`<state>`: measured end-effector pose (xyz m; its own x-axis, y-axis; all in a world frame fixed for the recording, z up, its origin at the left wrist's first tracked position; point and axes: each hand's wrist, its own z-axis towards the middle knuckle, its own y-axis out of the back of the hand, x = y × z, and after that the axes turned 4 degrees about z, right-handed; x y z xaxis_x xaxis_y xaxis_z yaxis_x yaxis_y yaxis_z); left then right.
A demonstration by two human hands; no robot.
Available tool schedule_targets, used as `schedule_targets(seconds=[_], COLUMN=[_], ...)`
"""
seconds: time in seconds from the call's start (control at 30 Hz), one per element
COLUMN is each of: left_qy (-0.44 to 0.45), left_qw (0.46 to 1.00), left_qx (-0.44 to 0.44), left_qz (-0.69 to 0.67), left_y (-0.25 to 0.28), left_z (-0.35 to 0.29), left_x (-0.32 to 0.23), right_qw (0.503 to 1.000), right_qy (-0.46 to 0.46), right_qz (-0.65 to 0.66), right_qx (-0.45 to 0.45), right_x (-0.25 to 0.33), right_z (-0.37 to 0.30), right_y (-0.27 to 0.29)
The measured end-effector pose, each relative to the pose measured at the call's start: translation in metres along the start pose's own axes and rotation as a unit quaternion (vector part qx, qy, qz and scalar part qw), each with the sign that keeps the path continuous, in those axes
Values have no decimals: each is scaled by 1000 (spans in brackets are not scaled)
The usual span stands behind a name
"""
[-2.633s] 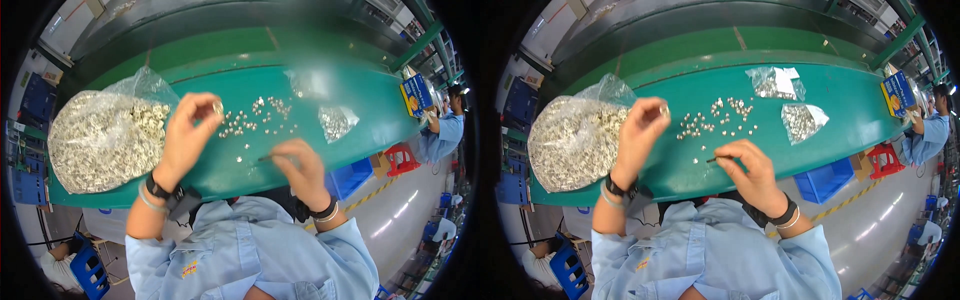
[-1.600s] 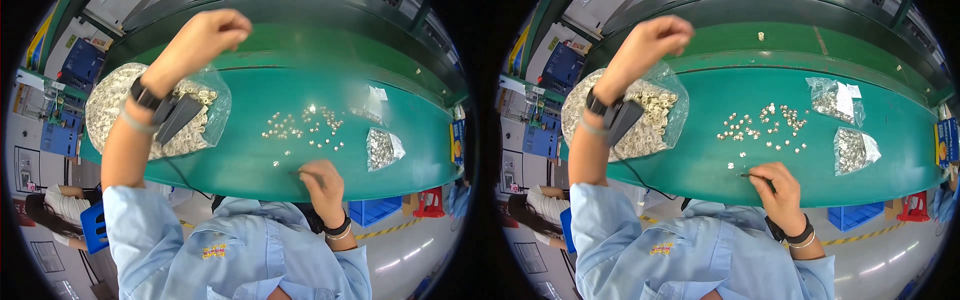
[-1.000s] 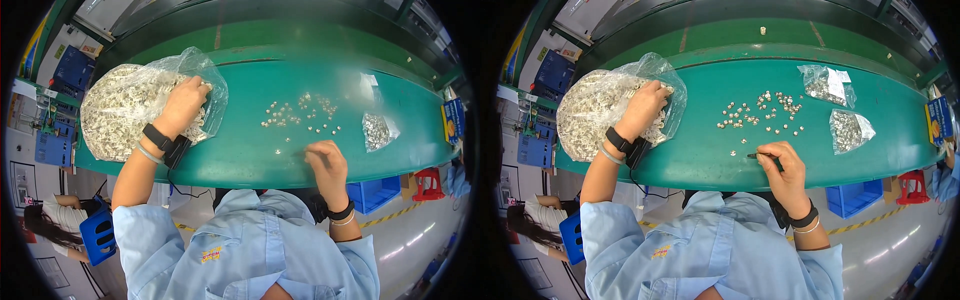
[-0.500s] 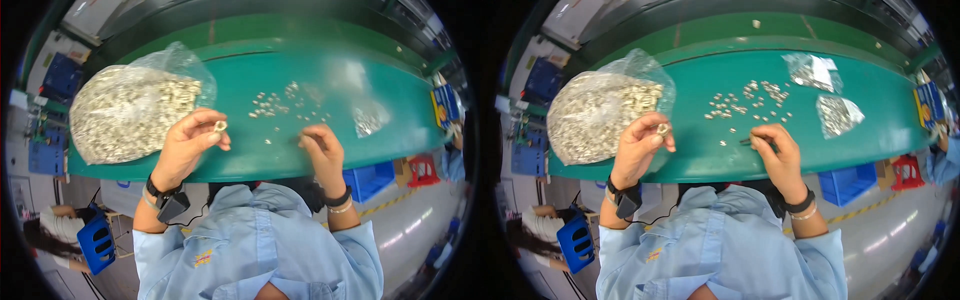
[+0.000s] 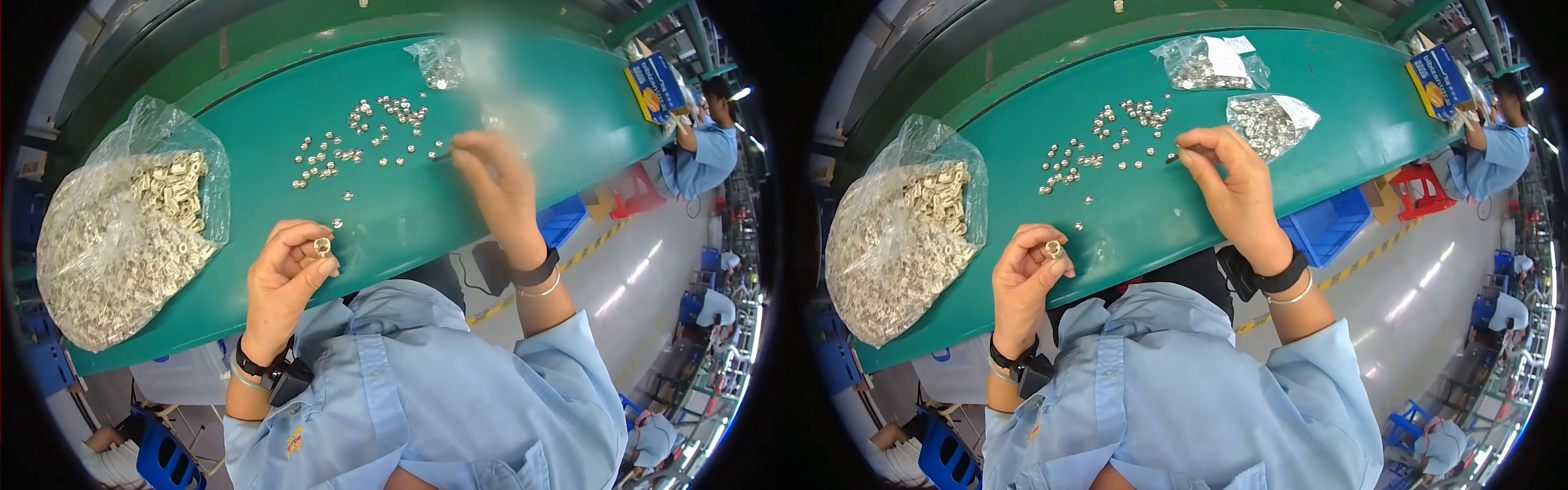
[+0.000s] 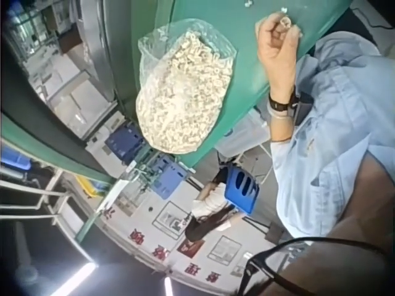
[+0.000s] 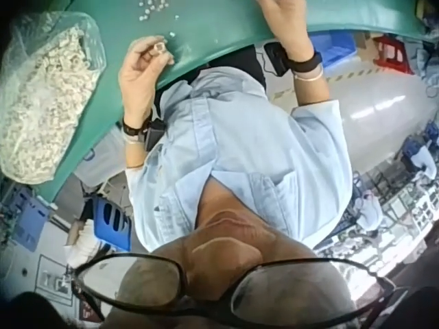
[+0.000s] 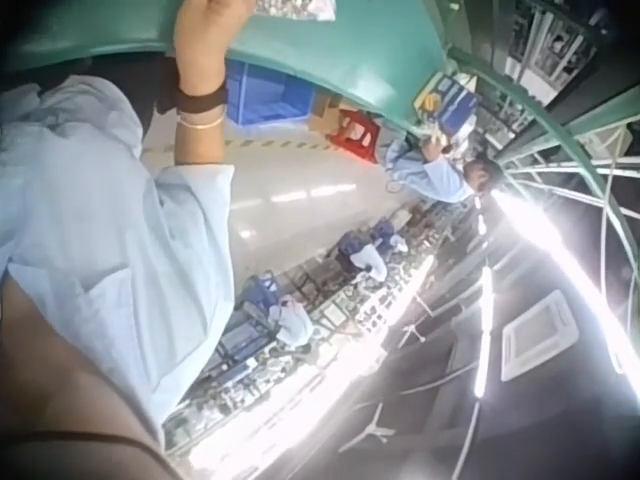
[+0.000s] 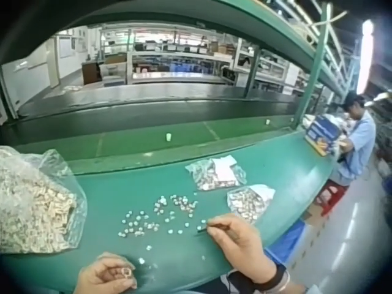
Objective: The person picks up a white plastic housing and a metal contact, then inserts the contact into the housing using a small tool before placing the assembled unit on the work surface.
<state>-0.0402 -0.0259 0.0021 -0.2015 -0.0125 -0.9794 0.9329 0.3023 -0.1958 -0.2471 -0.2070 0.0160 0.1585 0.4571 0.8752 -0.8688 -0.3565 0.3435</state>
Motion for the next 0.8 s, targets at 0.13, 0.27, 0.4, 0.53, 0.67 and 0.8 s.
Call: schedule_targets(seconds=[0.13,0.27,0.4,0.53,0.67,0.8], left_qy=[-3,2,5,-3,-8,-11], left_qw=[1000,1000,999,999,999,999], left_qx=[-1,14,27,38,44,45], left_qz=[0,-20,-31,-28,-26,-27], left_y=[-1,2,4,7,9,8], left_z=[0,2,1,1,1,1], left_x=[0,-2,-2,1,3,2], right_qw=[999,997,997,996,993,991], right_qy=[-20,-25,-23,-13,-3,5], right_qz=[-50,-65,-72,-81,-109,-130], right_qx=[-5,21,21,27,43,39], right_x=[-2,-8,-9,-11,-8,-7], right_z=[14,14,14,16,18,18], right_y=[0,-1,-4,-7,-9,-11])
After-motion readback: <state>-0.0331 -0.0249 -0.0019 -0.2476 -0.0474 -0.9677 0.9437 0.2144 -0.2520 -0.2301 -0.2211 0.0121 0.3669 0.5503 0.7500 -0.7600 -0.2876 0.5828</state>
